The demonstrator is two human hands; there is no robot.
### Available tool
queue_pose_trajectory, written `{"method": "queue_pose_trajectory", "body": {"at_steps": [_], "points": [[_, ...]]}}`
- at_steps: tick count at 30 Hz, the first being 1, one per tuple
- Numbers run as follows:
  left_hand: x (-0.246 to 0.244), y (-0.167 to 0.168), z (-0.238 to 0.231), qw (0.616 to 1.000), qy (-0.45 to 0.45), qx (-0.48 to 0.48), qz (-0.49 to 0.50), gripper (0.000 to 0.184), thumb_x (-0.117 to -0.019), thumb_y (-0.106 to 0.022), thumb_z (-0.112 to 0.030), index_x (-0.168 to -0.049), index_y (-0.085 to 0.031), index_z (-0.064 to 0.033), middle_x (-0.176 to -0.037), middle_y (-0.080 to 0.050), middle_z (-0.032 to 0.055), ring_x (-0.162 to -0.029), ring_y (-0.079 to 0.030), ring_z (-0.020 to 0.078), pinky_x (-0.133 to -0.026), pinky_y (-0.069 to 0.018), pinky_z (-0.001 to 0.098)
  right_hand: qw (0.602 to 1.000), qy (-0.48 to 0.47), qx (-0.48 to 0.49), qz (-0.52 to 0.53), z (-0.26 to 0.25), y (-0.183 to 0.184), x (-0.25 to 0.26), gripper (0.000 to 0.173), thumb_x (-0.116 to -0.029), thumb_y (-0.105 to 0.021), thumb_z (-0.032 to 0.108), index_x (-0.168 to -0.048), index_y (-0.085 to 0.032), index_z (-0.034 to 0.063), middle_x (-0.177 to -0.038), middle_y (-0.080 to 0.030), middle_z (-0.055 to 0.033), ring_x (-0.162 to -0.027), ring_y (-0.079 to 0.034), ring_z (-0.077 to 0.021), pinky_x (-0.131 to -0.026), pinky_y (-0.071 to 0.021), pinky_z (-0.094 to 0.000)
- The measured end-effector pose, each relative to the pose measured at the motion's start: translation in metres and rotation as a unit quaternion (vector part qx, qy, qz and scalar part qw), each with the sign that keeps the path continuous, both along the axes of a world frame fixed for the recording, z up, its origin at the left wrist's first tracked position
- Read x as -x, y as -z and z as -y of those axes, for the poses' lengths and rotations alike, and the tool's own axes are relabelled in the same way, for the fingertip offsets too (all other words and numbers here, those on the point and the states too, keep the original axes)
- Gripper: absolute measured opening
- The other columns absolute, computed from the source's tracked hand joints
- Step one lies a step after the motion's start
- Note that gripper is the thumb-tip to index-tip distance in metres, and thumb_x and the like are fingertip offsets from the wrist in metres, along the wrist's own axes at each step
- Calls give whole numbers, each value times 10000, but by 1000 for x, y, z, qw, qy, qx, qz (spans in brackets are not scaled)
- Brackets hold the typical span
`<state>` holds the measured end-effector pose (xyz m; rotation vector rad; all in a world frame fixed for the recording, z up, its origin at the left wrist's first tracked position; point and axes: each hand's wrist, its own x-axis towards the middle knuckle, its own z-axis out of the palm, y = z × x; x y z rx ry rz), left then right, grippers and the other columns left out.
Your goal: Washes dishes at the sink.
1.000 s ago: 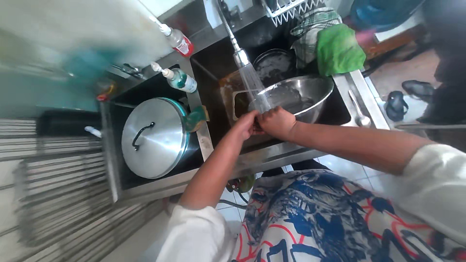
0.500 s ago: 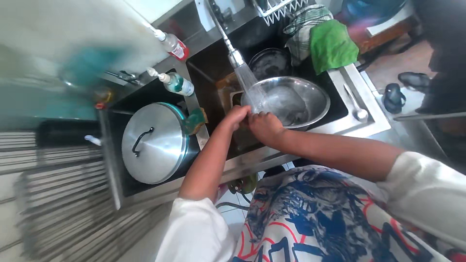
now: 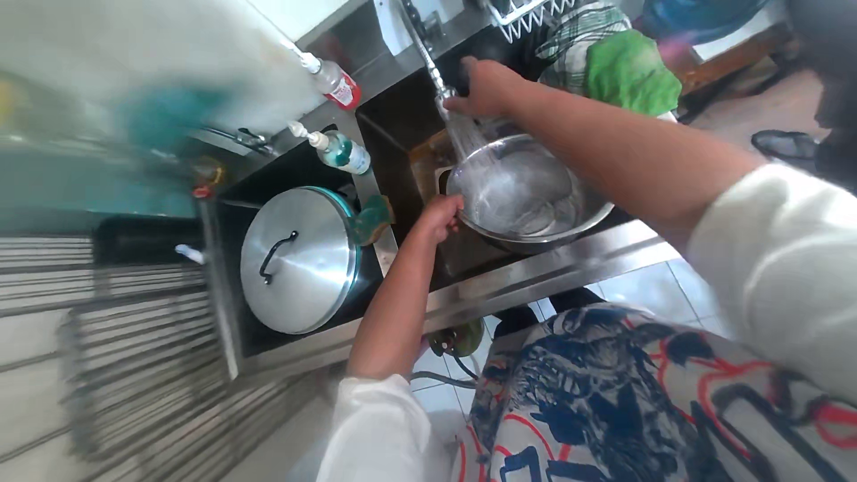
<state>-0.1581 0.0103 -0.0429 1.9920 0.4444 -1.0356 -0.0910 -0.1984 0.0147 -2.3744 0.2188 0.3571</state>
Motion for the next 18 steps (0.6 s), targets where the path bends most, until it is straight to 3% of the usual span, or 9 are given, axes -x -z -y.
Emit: {"method": "queue_pose_trajectory", "body": {"at_steps": [2, 4, 7, 12, 16, 18], "points": [[0, 3, -4, 1000, 8, 2, 2, 55, -987, -533, -120, -944, -530, -84, -659, -422, -22, -486, -387, 69, -457, -378, 218, 999, -19, -34, -2, -8, 22, -31, 613, -991, -648, 497, -1296, -606, -34, -1221, -661, -250, -1168, -641, -406, -990, -485, -638], [0, 6, -10, 1000, 7, 0, 1, 76, -994, -529, -130, -928, -527, -91, -659, -414, -26, -496, -383, 72, -467, -374, 224, 997, -38, -63, -17, -25, 39, -48, 538, -988, -668, 466, -1205, -666, -26, -1167, -683, -225, -1120, -663, -373, -973, -506, -610], [1, 9, -17, 1000, -6, 0, -6, 48, -1001, -535, -130, -986, -533, -85, -681, -412, -24, -506, -379, 70, -470, -370, 221, 995, -17, -102, -12, -54, 49, -49, 525, -981, -692, 436, -1234, -645, -22, -1172, -682, -214, -1119, -666, -360, -973, -517, -587], [1, 9, -27, 1000, -16, -18, 7, 52, -983, -547, -132, -955, -539, -88, -677, -420, -18, -499, -378, 78, -467, -373, 230, 994, -29, -103, -4, -59, 54, -43, 590, -976, -702, 435, -1344, -580, -10, -1240, -664, -217, -1179, -647, -364, -1015, -501, -583], [4, 1, -41, 999, -28, -8, 18, 45, -967, -560, -122, -946, -541, -88, -673, -437, -16, -478, -380, 71, -445, -374, 222, 994, -58, 65, -59, 1, 46, 14, 781, -911, -716, 557, -1428, -520, 4, -1287, -635, -273, -1215, -614, -461, -987, -468, -710], [5, -2, -48, 999, -38, -7, 22, 53, -964, -560, -115, -928, -523, -98, -637, -418, -26, -451, -366, 60, -426, -368, 210, 984, -12, 136, -116, 40, 49, 59, 731, -954, -666, 547, -1360, -542, -48, -1244, -630, -330, -1168, -616, -531, -924, -458, -759]]}}
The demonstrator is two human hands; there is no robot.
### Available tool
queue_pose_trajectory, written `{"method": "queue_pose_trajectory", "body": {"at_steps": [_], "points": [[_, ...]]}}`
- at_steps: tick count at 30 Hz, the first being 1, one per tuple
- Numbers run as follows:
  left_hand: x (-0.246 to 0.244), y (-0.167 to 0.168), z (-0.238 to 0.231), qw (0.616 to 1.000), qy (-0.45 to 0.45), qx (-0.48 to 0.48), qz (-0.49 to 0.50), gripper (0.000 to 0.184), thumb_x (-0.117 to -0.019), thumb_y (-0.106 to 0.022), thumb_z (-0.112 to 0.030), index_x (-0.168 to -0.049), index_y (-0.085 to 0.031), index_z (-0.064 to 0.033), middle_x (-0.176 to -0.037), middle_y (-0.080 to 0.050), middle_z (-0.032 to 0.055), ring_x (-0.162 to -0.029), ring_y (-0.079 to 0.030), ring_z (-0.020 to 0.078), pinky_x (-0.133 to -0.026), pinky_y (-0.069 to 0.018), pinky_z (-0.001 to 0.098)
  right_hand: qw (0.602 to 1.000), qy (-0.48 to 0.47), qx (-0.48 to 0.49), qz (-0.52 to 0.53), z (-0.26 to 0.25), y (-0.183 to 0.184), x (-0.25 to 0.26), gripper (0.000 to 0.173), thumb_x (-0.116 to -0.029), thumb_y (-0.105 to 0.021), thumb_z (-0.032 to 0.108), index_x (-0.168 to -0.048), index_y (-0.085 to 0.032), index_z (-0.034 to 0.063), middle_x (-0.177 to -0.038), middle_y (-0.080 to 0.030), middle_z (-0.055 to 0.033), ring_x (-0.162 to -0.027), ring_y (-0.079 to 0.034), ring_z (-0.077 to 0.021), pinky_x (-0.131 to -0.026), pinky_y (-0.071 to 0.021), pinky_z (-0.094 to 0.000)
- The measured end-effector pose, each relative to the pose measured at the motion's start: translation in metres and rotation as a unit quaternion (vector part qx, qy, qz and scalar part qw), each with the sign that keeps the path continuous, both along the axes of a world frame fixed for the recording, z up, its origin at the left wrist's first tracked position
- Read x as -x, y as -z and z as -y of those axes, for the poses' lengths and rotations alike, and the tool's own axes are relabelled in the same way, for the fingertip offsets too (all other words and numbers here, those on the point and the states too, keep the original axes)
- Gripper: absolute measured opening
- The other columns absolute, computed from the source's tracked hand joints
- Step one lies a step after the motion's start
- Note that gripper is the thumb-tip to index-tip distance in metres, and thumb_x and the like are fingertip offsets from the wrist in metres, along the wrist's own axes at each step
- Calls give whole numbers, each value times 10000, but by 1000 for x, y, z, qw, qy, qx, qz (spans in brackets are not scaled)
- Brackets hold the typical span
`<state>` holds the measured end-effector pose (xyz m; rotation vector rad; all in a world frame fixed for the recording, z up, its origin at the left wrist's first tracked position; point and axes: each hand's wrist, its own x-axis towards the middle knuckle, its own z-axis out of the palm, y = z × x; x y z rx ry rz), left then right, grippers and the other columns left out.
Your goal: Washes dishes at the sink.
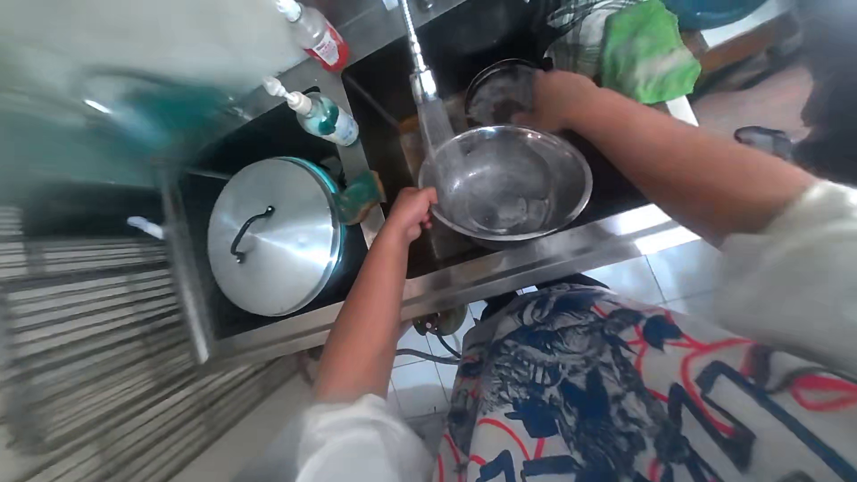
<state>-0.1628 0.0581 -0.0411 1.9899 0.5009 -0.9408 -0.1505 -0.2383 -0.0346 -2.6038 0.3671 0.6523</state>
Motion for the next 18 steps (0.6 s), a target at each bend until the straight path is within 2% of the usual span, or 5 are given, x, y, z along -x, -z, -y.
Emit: {"method": "queue_pose_trajectory", "body": {"at_steps": [2, 4, 8, 14, 18], "points": [[4, -8, -6, 1000, -6, -8, 3, 31, -970, -551, -110, -951, -536, -91, -651, -430, -18, -447, -368, 57, -418, -367, 203, 995, 65, -10, -73, 29, 29, 43, 701, -991, -593, 600, -1168, -643, -77, -1066, -675, -312, -970, -677, -488, -830, -510, -707], [5, -14, -10, 1000, -10, -14, 7, 27, -973, -540, -99, -952, -534, -83, -665, -445, -5, -451, -372, 64, -421, -368, 208, 970, 140, -120, -159, 42, 59, 74, 691, -1000, -576, 612, -1159, -643, -58, -939, -694, -232, -776, -698, -357, -723, -586, -551], [9, -19, -16, 999, -23, -32, 36, 47, -962, -552, -72, -921, -528, -75, -635, -429, -4, -439, -371, 75, -409, -363, 214, 903, 240, -320, -158, 23, 89, 97, 396, -969, -729, 231, -1234, -596, -32, -900, -657, -167, -680, -642, -231, -641, -575, -396], [13, -26, -28, 988, -32, -96, 115, 238, -990, -584, -140, -1199, -618, -31, -881, -625, 111, -602, -555, 142, -513, -478, 298, 890, 219, -396, -58, -1, 112, 77, 299, -948, -700, 115, -1213, -637, -8, -892, -680, -163, -614, -629, -212, -591, -568, -395], [23, -20, -35, 985, -92, -93, 114, 571, -967, -695, -233, -1458, -458, -63, -1156, -633, 222, -822, -655, 269, -679, -574, 418, 883, 205, -422, 8, -13, 115, 63, 290, -947, -687, 99, -1210, -644, -15, -933, -700, -184, -651, -662, -230, -606, -585, -429]]}}
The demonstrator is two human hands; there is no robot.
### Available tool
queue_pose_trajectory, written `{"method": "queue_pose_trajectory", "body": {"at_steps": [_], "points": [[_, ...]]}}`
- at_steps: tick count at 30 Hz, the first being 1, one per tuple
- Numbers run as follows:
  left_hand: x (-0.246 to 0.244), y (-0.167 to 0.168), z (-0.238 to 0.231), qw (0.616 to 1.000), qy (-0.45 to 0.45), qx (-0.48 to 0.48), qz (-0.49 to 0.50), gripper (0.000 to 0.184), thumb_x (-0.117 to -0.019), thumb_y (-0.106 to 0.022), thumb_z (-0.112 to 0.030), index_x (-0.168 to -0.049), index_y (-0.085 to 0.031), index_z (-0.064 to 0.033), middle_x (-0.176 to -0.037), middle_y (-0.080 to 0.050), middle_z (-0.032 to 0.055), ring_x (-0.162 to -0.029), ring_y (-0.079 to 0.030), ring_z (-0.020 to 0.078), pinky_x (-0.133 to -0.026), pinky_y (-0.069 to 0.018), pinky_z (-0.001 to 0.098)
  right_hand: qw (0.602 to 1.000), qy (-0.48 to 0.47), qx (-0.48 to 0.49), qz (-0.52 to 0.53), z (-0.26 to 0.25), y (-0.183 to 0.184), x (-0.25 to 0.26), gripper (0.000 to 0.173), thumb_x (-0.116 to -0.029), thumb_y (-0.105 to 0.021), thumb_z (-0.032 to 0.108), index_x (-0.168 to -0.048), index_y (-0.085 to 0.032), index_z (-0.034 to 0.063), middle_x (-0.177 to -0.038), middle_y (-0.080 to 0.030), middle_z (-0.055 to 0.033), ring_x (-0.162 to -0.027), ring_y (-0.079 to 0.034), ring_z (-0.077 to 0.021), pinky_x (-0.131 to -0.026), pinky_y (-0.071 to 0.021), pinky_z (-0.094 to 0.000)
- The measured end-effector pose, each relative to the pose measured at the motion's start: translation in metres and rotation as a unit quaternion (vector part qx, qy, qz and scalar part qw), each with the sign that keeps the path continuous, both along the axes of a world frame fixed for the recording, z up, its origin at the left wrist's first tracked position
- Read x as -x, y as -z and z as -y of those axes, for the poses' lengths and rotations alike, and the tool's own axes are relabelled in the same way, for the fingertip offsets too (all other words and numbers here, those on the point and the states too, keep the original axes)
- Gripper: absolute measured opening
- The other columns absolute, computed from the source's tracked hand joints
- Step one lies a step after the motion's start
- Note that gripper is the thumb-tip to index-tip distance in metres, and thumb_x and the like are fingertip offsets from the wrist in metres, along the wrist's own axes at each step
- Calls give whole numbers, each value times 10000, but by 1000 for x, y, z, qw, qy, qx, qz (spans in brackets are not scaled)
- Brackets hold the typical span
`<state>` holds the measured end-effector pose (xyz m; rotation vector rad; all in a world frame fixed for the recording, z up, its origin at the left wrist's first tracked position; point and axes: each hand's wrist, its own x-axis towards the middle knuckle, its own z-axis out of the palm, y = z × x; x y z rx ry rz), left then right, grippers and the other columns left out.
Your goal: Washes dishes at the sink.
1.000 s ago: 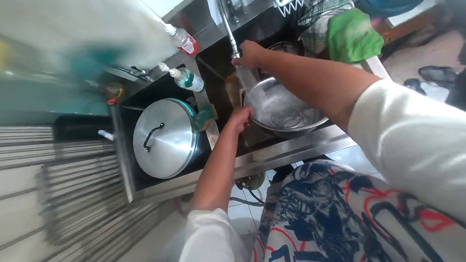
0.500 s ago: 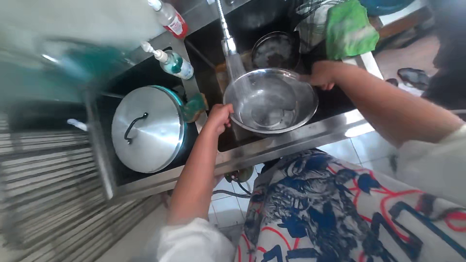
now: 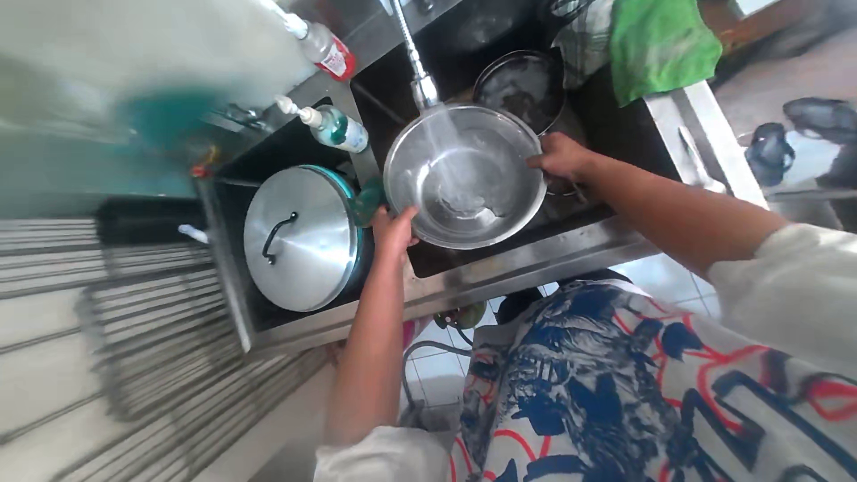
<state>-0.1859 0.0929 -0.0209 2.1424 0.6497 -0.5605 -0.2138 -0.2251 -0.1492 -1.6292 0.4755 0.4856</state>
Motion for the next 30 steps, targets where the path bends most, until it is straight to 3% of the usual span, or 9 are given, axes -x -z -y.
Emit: {"method": "queue_pose_trajectory", "body": {"at_steps": [1, 3, 6, 11, 16, 18, 21, 26, 30], "points": [[3, 4, 0, 999, -27, 12, -18, 595, -971, -686, -274, -1478, -433, -93, -1123, -628, 201, -803, -642, 250, -671, -565, 396, 1000, 1, 3, 9, -2, -1, -2, 302, -955, -682, 105, -1229, -639, -14, -971, -705, -198, -707, -686, -260, -648, -598, -465], [9, 13, 0, 993, -64, 60, -80, 568, -1012, -630, -326, -1489, -424, -99, -1227, -622, 223, -951, -657, 303, -786, -563, 447, 1000, -1, 7, 24, -4, -3, -5, 306, -985, -657, 116, -1263, -632, -10, -1034, -708, -216, -785, -708, -294, -713, -607, -504], [15, 33, 4, 972, -95, 143, -162, 526, -1053, -527, -390, -1466, -449, -74, -1331, -599, 207, -1057, -662, 306, -851, -570, 441, 999, -2, 11, 48, -6, -1, -9, 278, -996, -639, 114, -1243, -634, -16, -972, -709, -196, -718, -693, -253, -668, -604, -463], [20, 62, 11, 965, -114, 189, -139, 351, -1042, -461, -146, -1360, -485, -1, -1169, -633, 208, -886, -676, 280, -726, -588, 419, 996, -36, 68, 46, 4, 3, -24, 268, -1002, -640, 179, -1187, -662, -13, -923, -710, -206, -685, -694, -293, -654, -600, -518], [23, 77, 20, 954, -134, 231, -133, 294, -1009, -483, -88, -1294, -517, -24, -1071, -634, 154, -813, -646, 218, -678, -561, 359, 988, -85, 129, 21, 26, -20, -37, 263, -966, -687, 230, -1078, -685, -8, -735, -667, -137, -526, -624, -211, -565, -578, -437], [24, 84, 22, 950, -125, 252, -138, 257, -1009, -474, -82, -1256, -528, -36, -1023, -641, 132, -773, -643, 193, -644, -553, 328, 965, -140, 222, 16, 37, -34, -44, 378, -963, -710, 346, -1047, -687, -22, -800, -683, -189, -635, -670, -305, -645, -580, -544], [23, 93, 25, 946, -126, 262, -147, 224, -1007, -487, -85, -1221, -542, -48, -984, -639, 117, -746, -635, 181, -629, -547, 318, 919, -169, 354, 27, 35, -90, -63, 637, -959, -686, 524, -1216, -644, -58, -1143, -657, -346, -1102, -632, -550, -898, -457, -777], [18, 98, 33, 941, -136, 269, -154, 190, -1000, -500, -84, -1183, -537, -54, -928, -610, 90, -717, -605, 154, -613, -528, 292, 930, -160, 272, 187, -26, -130, -143, 695, -982, -643, 539, -1410, -563, -3, -1264, -667, -244, -1207, -636, -413, -1051, -469, -642], [17, 89, 39, 941, -140, 269, -153, 143, -979, -511, -48, -1119, -541, -47, -859, -609, 88, -631, -591, 137, -540, -516, 258, 956, -160, 211, 131, -79, -120, -195, 633, -979, -645, 549, -1254, -633, -20, -1195, -673, -211, -1133, -662, -351, -972, -514, -582]]}}
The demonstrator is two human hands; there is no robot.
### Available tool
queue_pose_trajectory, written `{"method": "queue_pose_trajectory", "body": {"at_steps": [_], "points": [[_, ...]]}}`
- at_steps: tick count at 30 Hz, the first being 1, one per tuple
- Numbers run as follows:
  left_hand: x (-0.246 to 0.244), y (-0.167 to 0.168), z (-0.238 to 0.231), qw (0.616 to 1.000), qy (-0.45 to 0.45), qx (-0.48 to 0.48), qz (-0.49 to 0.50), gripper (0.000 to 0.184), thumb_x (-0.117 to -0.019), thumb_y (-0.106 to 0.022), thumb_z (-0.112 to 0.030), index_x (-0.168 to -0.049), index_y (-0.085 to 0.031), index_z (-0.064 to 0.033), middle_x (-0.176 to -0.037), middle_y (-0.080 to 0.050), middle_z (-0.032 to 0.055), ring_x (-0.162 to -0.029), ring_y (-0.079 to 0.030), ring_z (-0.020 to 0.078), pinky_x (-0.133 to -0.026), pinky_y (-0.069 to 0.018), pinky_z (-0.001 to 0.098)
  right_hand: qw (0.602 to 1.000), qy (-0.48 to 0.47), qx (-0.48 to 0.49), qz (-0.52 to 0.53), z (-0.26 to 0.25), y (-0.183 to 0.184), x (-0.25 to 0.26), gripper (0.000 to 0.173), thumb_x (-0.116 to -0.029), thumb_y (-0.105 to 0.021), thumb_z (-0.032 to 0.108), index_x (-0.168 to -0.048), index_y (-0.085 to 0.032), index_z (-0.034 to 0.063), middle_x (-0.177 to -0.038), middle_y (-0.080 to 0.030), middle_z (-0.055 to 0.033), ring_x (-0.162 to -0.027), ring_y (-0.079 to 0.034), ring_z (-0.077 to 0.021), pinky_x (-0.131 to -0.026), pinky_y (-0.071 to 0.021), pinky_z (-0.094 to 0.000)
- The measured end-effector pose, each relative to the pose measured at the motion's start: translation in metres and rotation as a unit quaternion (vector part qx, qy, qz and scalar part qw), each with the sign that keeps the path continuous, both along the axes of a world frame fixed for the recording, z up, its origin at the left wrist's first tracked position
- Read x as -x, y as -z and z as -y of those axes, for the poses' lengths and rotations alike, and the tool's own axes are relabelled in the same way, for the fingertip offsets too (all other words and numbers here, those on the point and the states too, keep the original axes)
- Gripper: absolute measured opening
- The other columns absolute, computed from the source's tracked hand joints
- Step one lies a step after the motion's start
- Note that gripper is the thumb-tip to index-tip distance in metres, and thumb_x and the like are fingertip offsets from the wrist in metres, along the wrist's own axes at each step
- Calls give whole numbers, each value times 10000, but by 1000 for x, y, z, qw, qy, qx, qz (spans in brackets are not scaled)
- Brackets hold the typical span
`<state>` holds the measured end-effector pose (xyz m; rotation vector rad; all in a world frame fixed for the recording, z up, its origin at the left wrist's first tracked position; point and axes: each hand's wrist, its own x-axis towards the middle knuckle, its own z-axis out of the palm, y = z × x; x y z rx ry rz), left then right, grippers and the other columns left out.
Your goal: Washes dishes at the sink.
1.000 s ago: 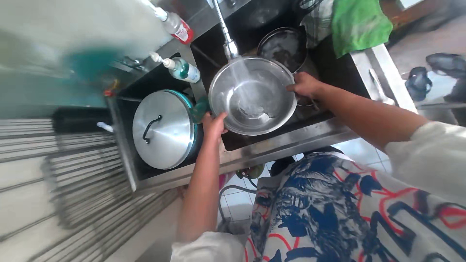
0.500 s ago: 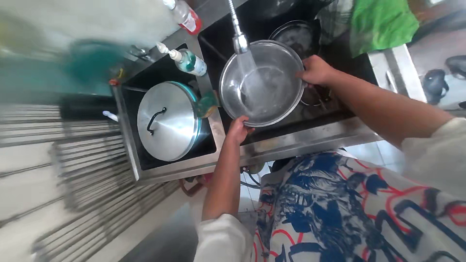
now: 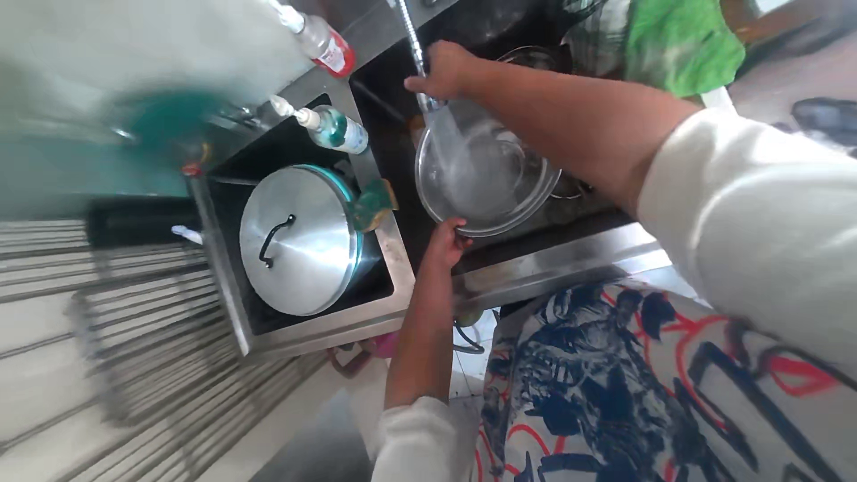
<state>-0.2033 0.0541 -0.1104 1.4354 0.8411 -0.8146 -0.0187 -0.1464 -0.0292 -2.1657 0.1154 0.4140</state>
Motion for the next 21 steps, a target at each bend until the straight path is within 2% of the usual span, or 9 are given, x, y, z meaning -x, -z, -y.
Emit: {"method": "queue_pose_trajectory", "body": {"at_steps": [4, 9, 13, 18, 21], "points": [[0, 0, 2, 999, -4, -39, 23, 219, -980, -527, -47, -1197, -534, -20, -903, -620, 119, -641, -600, 163, -539, -519, 287, 999, 17, -32, -14, -18, 6, -5, 550, -986, -640, 531, -1148, -671, 6, -1082, -692, -163, -1026, -684, -299, -895, -538, -541], [0, 4, 6, 991, -18, -71, 111, 318, -993, -528, -42, -1304, -500, 18, -983, -656, 173, -658, -650, 213, -536, -562, 350, 998, 14, -62, -1, -2, 11, 8, 573, -1003, -606, 557, -1160, -668, 10, -1065, -683, -166, -983, -674, -295, -890, -528, -540], [-4, -2, 16, 984, -11, -88, 155, 307, -1007, -507, -23, -1306, -488, 42, -992, -654, 181, -639, -657, 211, -514, -565, 352, 997, 17, -77, 25, 4, 20, 12, 573, -997, -619, 555, -1142, -662, 2, -1020, -673, -169, -954, -665, -305, -880, -522, -551], [-5, -12, 22, 979, 13, -120, 166, 293, -1019, -507, -34, -1298, -490, 51, -988, -668, 206, -648, -681, 244, -524, -590, 386, 995, 21, -80, 58, 16, 40, 16, 513, -988, -648, 524, -1172, -661, 46, -1002, -676, -134, -932, -666, -280, -873, -527, -534], [-3, -25, 25, 972, 42, -168, 160, 254, -1034, -517, -76, -1255, -516, 49, -918, -669, 174, -615, -671, 204, -522, -587, 354, 996, 11, -60, 63, 31, 43, 19, 486, -989, -654, 487, -1196, -656, 47, -1017, -677, -147, -938, -667, -298, -874, -525, -547]]}}
